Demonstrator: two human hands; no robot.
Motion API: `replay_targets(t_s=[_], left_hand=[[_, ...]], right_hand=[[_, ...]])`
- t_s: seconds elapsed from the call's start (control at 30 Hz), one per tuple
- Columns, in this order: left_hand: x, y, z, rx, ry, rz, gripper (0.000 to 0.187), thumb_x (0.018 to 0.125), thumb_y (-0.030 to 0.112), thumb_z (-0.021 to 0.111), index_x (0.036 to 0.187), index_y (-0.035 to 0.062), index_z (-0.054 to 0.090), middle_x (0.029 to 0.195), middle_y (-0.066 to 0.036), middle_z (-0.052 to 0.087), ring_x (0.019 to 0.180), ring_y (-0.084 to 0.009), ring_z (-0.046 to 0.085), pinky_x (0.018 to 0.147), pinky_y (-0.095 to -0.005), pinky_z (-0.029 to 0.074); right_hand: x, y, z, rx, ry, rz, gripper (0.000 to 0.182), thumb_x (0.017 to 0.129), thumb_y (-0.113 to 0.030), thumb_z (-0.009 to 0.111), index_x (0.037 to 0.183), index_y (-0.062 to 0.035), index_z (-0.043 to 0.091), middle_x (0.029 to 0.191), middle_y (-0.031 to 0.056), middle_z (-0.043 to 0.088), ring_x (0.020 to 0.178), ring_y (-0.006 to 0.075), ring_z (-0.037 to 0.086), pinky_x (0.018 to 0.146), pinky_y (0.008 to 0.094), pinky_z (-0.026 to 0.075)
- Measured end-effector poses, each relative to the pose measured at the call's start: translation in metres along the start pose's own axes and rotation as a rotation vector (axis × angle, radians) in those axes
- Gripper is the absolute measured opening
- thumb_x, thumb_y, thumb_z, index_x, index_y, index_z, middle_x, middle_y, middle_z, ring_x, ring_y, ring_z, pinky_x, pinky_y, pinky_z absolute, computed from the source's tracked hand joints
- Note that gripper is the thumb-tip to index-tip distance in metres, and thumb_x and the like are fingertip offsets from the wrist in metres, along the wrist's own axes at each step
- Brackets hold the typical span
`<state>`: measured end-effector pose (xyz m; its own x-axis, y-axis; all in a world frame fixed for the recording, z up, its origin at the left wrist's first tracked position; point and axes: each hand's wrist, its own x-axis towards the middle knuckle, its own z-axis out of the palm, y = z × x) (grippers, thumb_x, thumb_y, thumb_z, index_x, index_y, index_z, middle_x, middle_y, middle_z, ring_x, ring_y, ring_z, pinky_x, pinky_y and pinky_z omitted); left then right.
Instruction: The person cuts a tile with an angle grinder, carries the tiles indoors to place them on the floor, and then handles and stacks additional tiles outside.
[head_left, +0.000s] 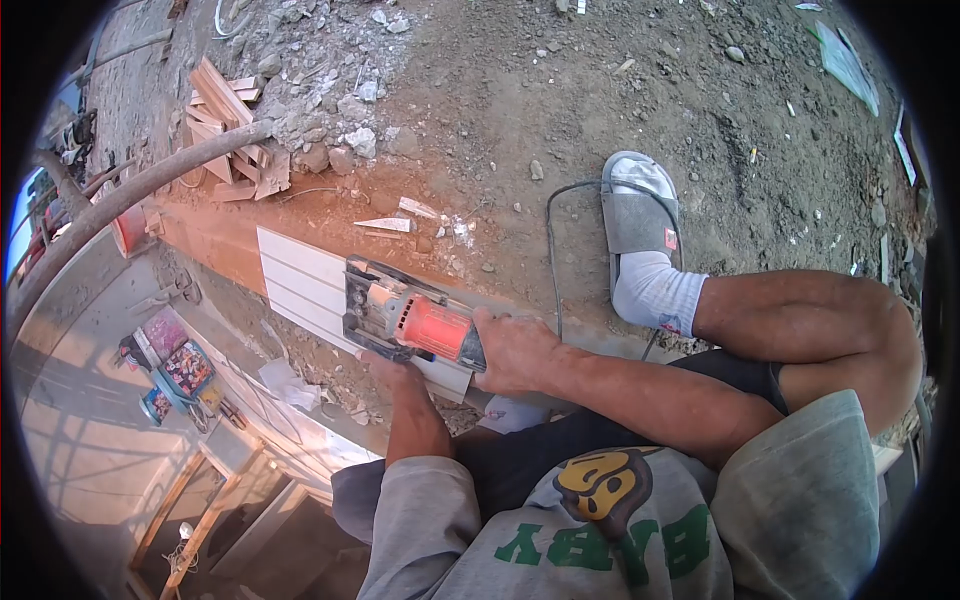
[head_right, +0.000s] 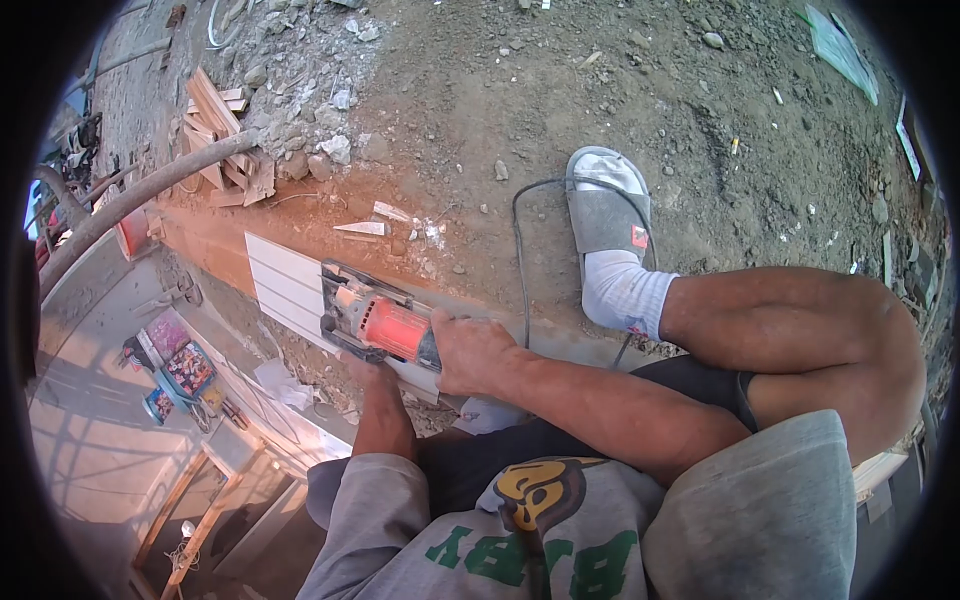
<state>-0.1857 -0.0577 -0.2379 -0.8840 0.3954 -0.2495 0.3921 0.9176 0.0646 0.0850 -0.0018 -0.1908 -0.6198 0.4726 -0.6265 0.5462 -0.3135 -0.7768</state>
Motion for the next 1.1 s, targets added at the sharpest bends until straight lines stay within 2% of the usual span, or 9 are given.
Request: replay_targets(t_s=[0.1, 0.23, 0.43, 0.63, 0.7, 0.8, 0.93, 1.03, 1.1], left_hand=[[0.009, -0.006, 0.000, -0.020, -0.002, 0.013, 0.069, 0.088, 0.040, 0.061, 0.132, -0.0055, 0.033, 0.113, -0.030, 0.059, 0.101, -0.0406, 0.060, 0.085, -0.0467, 0.049], [0.006, -0.003, 0.001, 0.023, 0.006, -0.087, 0.067, 0.088, 0.040, 0.060, 0.132, -0.0047, 0.035, 0.113, -0.030, 0.059, 0.101, -0.0407, 0.060, 0.085, -0.0469, 0.048], [0.008, -0.011, 0.001, 0.029, 0.029, 0.038, 0.063, 0.089, 0.040, 0.059, 0.130, -0.0032, 0.037, 0.113, -0.029, 0.059, 0.098, -0.0410, 0.061, 0.084, -0.0475, 0.048], [0.012, -0.010, -0.001, 0.101, -0.007, -0.075, 0.059, 0.096, 0.044, 0.042, 0.129, -0.0045, 0.041, 0.115, -0.029, 0.058, 0.102, -0.0412, 0.059, 0.088, -0.0485, 0.046], [0.027, -0.014, 0.007, -0.406, 0.044, -0.421, 0.071, 0.098, 0.052, 0.026, 0.123, -0.0098, 0.051, 0.115, -0.029, 0.059, 0.104, -0.0419, 0.058, 0.093, -0.0460, 0.043], [0.015, -0.002, 0.004, -0.409, 0.070, -0.420, 0.084, 0.097, 0.058, 0.018, 0.115, -0.0136, 0.058, 0.113, -0.029, 0.061, 0.105, -0.0417, 0.057, 0.096, -0.0440, 0.040], [0.004, 0.010, -0.001, -0.439, 0.065, -0.432, 0.085, 0.097, 0.058, 0.019, 0.112, -0.0152, 0.058, 0.110, -0.029, 0.062, 0.107, -0.0412, 0.057, 0.096, -0.0444, 0.040], [-0.006, 0.010, -0.005, -0.255, 0.056, -0.273, 0.086, 0.097, 0.060, 0.020, 0.113, -0.0156, 0.057, 0.113, -0.028, 0.061, 0.108, -0.0407, 0.057, 0.096, -0.0447, 0.040], [-0.001, 0.006, -0.001, -0.483, 0.040, -0.385, 0.086, 0.096, 0.060, 0.022, 0.114, -0.0161, 0.057, 0.115, -0.028, 0.061, 0.108, -0.0402, 0.057, 0.095, -0.0440, 0.042]], right_hand=[[0.005, -0.003, 0.001, 0.002, 0.011, -0.010, 0.057, 0.072, -0.031, 0.069, 0.108, 0.0045, 0.044, 0.093, 0.0282, 0.064, 0.092, 0.0409, 0.065, 0.083, 0.0463, 0.050], [0.007, -0.005, -0.001, -0.010, -0.001, 0.008, 0.057, 0.071, -0.031, 0.069, 0.108, 0.0046, 0.043, 0.091, 0.0275, 0.064, 0.091, 0.0409, 0.065, 0.083, 0.0461, 0.051], [0.004, -0.003, 0.003, -0.016, 0.015, 0.010, 0.057, 0.072, -0.031, 0.070, 0.108, 0.0040, 0.043, 0.092, 0.0279, 0.064, 0.091, 0.0408, 0.065, 0.082, 0.0461, 0.051], [-0.002, -0.009, -0.003, -0.020, -0.035, 0.052, 0.057, 0.071, -0.028, 0.070, 0.110, 0.0036, 0.043, 0.097, 0.0280, 0.063, 0.094, 0.0406, 0.064, 0.085, 0.0455, 0.050], [0.002, -0.014, -0.009, -0.044, -0.027, 0.068, 0.056, 0.071, -0.025, 0.070, 0.111, 0.0033, 0.044, 0.099, 0.0277, 0.063, 0.096, 0.0402, 0.064, 0.086, 0.0452, 0.050], [-0.001, -0.014, -0.005, -0.072, -0.029, 0.094, 0.056, 0.071, -0.026, 0.070, 0.111, 0.0033, 0.044, 0.099, 0.0278, 0.063, 0.095, 0.0400, 0.064, 0.085, 0.0451, 0.050], [0.003, -0.008, -0.001, -0.053, -0.016, 0.060, 0.056, 0.071, -0.029, 0.070, 0.108, 0.0042, 0.045, 0.096, 0.0282, 0.063, 0.093, 0.0412, 0.064, 0.084, 0.0465, 0.050], [0.000, 0.000, 0.007, -0.018, 0.030, 0.016, 0.057, 0.071, -0.033, 0.069, 0.107, 0.0048, 0.045, 0.092, 0.0288, 0.064, 0.091, 0.0424, 0.064, 0.082, 0.0480, 0.050], [-0.002, 0.003, 0.005, -0.028, 0.068, -0.026, 0.057, 0.071, -0.033, 0.069, 0.107, 0.0046, 0.046, 0.091, 0.0288, 0.064, 0.090, 0.0425, 0.064, 0.082, 0.0479, 0.050]])
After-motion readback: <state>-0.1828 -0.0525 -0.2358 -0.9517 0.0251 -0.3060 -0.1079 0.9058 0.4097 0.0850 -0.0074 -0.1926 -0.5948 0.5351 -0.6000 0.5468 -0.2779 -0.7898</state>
